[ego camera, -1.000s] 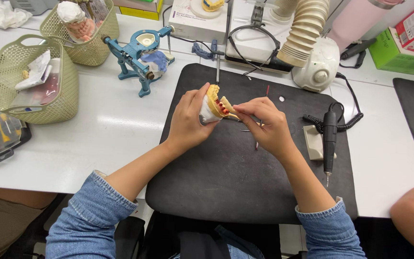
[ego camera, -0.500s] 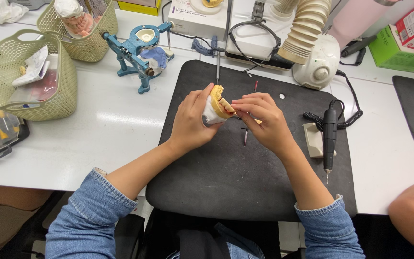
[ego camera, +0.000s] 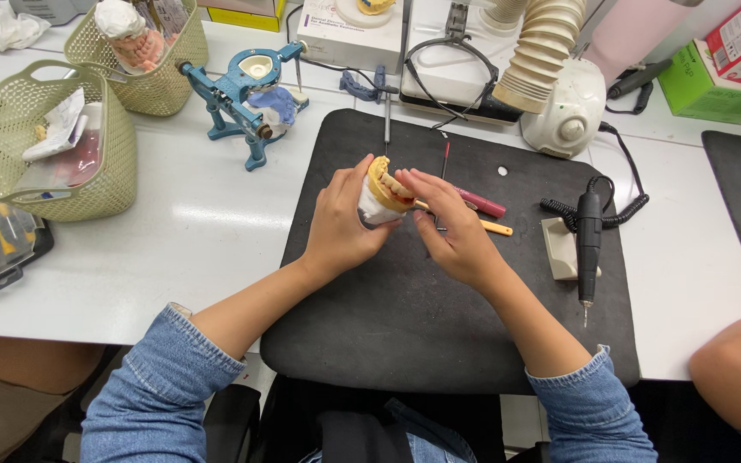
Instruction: The person applies red material to a dental cast using a brush, then uses a rotary tool to grind a denture segment. They repeatedly test the fit of the segment against the cast and continue applying material to the cast.
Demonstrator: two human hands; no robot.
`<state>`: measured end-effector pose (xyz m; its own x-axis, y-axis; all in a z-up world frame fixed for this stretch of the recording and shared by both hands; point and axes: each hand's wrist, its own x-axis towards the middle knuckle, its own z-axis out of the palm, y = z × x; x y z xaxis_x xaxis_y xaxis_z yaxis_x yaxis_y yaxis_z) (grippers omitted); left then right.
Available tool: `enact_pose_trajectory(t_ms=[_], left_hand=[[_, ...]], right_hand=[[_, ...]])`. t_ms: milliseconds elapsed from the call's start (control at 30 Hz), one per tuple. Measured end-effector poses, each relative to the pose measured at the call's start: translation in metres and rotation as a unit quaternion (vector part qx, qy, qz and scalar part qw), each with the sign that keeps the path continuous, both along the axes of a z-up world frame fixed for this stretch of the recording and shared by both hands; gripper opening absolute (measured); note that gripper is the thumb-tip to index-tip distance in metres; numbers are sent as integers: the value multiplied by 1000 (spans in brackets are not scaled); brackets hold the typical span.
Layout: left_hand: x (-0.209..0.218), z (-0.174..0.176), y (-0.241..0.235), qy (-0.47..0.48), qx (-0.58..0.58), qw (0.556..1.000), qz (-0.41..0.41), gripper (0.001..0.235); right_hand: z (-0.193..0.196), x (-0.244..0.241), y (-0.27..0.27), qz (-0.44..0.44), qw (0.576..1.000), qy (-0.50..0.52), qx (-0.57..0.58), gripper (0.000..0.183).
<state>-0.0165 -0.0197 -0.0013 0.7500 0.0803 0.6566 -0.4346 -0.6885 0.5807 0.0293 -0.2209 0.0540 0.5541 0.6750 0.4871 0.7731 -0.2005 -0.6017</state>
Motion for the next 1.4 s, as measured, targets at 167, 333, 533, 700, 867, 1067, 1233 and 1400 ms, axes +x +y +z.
enact_pose_trajectory(t_ms=[167,333,533,700,867,1067,1233,1400], left_hand=[[-2,0,-5,25,-10,1000,-7,93],[-3,2,-4,18,9,1000,0,93],[-3,3,-3,26,37,999,14,96],[-7,3,-7,-1,57,998,14,92],[-7,2,-6,-8,89,996,27,91],[-2,-1,-12,74,-38,996,-26,91],[-1,-7,-10,98,-86,991,-36,86],[6,-12,-10,128,-118,984,-28,85]], right_hand=[[-2,11,-4,-30,997,-57,33,25],[-4,13,-5,-38,997,-60,12,22],[3,10,-6,-40,998,-40,14,24],[2,9,-6,-60,997,5,38,24],[-1,13,-7,-58,997,51,22,19],[1,9,-6,-54,997,42,28,34],[1,-1,-4,-27,998,-19,-45,61],[8,0,-6,-17,994,-89,-60,63]])
